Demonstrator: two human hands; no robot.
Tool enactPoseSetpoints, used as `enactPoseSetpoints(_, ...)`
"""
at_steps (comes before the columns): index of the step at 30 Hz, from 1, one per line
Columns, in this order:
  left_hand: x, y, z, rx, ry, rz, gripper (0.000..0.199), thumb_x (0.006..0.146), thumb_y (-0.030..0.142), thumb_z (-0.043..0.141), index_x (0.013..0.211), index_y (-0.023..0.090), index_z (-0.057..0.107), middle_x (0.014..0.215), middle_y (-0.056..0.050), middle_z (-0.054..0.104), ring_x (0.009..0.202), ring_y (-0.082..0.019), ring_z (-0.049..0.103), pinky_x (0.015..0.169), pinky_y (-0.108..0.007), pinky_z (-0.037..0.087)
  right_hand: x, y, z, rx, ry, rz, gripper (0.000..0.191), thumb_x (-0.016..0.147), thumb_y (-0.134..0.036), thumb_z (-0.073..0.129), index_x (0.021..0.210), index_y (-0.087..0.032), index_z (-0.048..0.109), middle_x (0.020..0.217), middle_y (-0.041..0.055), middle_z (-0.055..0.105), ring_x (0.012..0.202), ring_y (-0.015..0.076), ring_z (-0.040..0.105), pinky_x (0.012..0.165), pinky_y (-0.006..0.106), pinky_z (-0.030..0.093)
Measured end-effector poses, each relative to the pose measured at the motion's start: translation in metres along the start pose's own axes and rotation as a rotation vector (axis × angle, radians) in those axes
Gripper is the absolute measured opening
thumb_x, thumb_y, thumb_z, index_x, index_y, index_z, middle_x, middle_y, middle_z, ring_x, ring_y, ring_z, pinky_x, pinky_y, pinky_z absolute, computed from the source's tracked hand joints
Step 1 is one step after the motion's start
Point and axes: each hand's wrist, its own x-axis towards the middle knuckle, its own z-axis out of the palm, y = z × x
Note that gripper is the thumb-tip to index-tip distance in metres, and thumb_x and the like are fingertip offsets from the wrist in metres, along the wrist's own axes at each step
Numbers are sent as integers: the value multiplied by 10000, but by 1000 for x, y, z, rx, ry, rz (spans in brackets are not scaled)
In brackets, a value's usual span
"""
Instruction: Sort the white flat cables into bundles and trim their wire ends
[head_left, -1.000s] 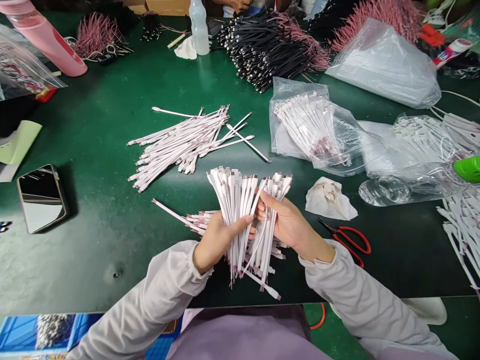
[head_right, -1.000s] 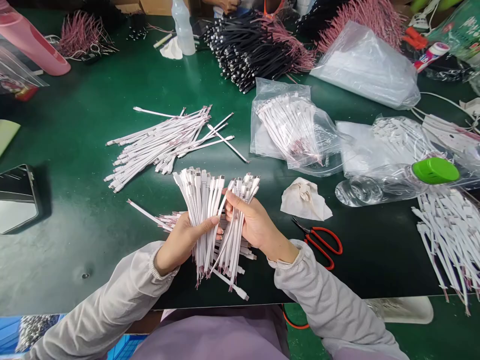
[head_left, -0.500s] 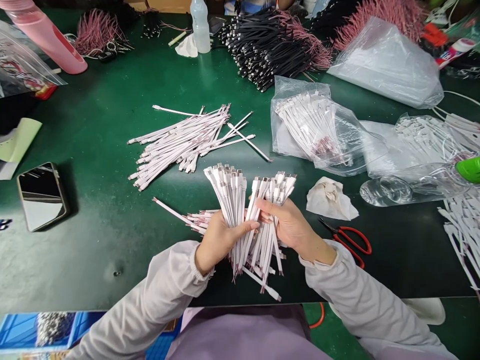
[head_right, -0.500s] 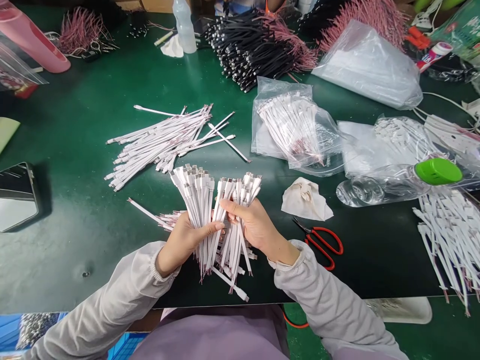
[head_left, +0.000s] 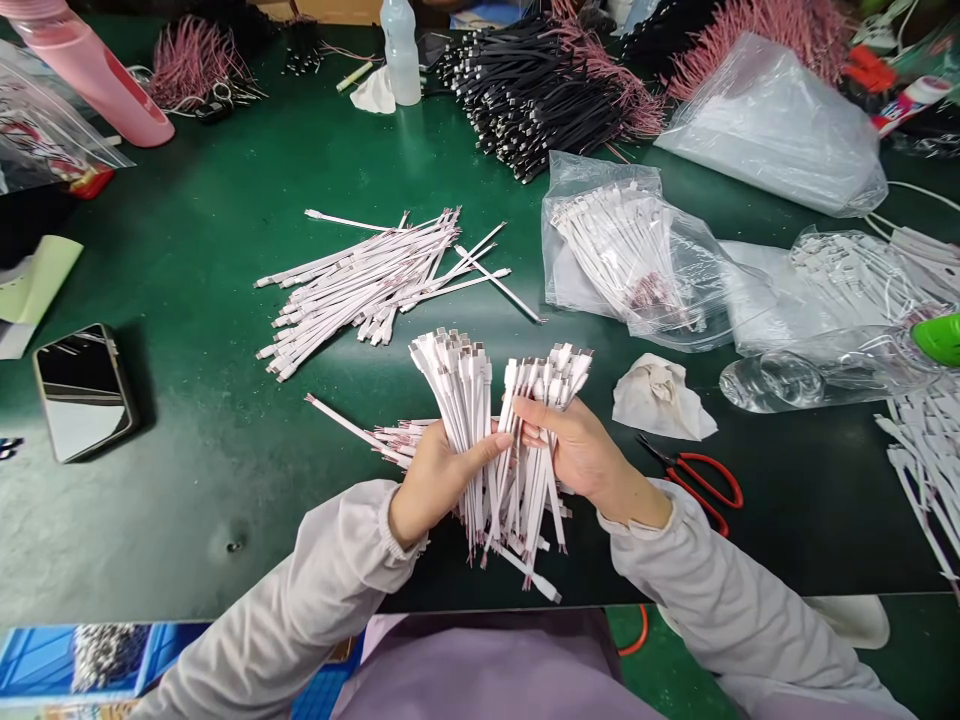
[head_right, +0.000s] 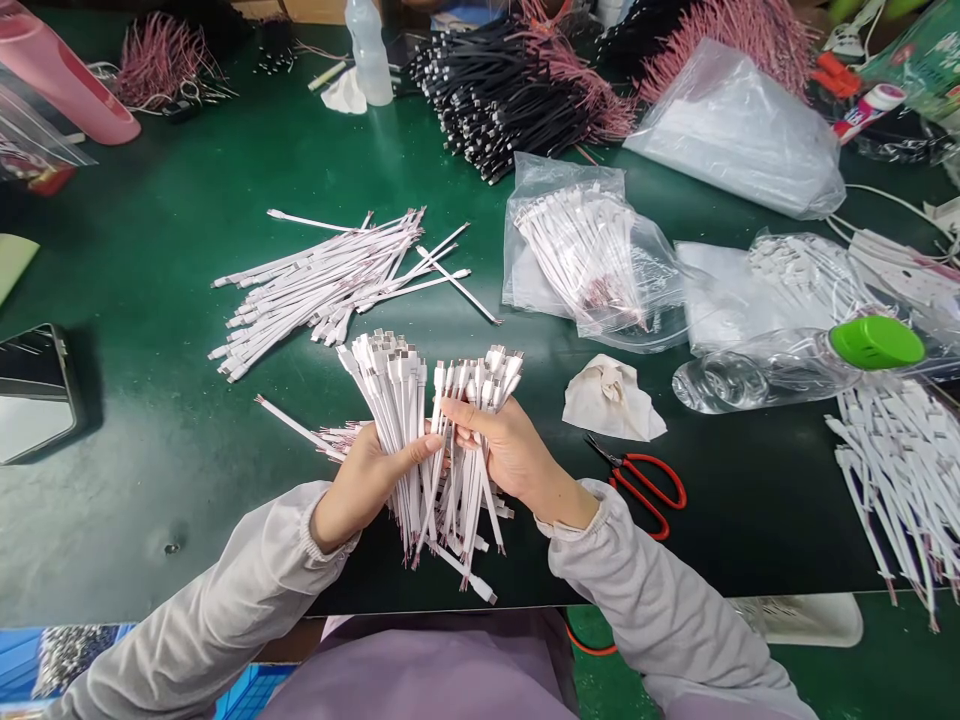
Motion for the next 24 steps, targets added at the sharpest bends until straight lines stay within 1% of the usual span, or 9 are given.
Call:
enactPoseSetpoints(3,0,-1,0,-4,20,-2,260,735,376,754,832,138,719,835,-80,742,823,-253,684,749,-330,545,-1,0,1,22,25,-32,300,639,-283,830,624,-183,547,603,-48,454,498,65,350,447,231,288)
enactPoseSetpoints(5,0,-1,0,5,41,4,253,733,376,756,822,143,716,832,-78,740,809,-248,683,740,-325,546,-2,1,2,30,47,-43,264,656,-286,824,677,-190,579,637,-42,492,523,80,403,477,237,347)
enactPoseSetpoints(8,-1,2,1,0,54,5,248,727,375,761,798,145,704,776,-69,729,728,-226,677,698,-313,547,-3,2,0,51,35,-8,218,721,-341,777,821,-207,638,749,-12,580,629,133,530,586,286,455)
enactPoseSetpoints(10,-1,4,2,-58,41,-36,263,724,384,762,795,142,689,711,-58,713,644,-206,664,642,-307,550,-4,2,0,57,-8,44,224,771,-404,723,798,-200,637,766,6,587,669,154,557,618,310,472)
enactPoseSetpoints(12,-1,5,3,-125,30,-88,288,715,394,768,815,139,681,687,-52,707,602,-194,656,605,-304,554,-3,2,-1,54,-45,41,244,783,-409,710,723,-193,611,689,-11,534,632,133,517,616,294,452)
enactPoseSetpoints(15,-1,4,4,-137,33,-103,298,711,399,770,813,132,686,690,-55,706,591,-187,650,584,-294,552,-3,2,1,48,-78,-2,189,762,-348,743,783,-202,624,582,-56,426,553,96,399,588,262,392)
enactPoseSetpoints(17,-1,3,4,-87,39,-87,285,714,397,767,777,129,693,667,-54,696,577,-183,637,561,-281,532,-3,2,3,26,-90,16,194,763,-344,744,790,-196,622,539,-69,386,513,83,341,549,252,342)
enactPoseSetpoints(20,-1,3,3,-47,60,-67,279,723,398,759,739,126,696,679,-58,692,604,-181,631,570,-270,510,-5,1,5,-3,-69,18,230,768,-355,736,714,-172,608,500,-69,378,479,68,315,502,242,278)
enactPoseSetpoints(24,1,8,-2,-187,64,-46,289,756,410,733,820,129,705,635,-20,646,591,-141,595,609,-254,484,-8,-5,5,-70,-118,17,281,825,-400,653,698,-151,639,467,-53,420,429,57,299,457,240,255)
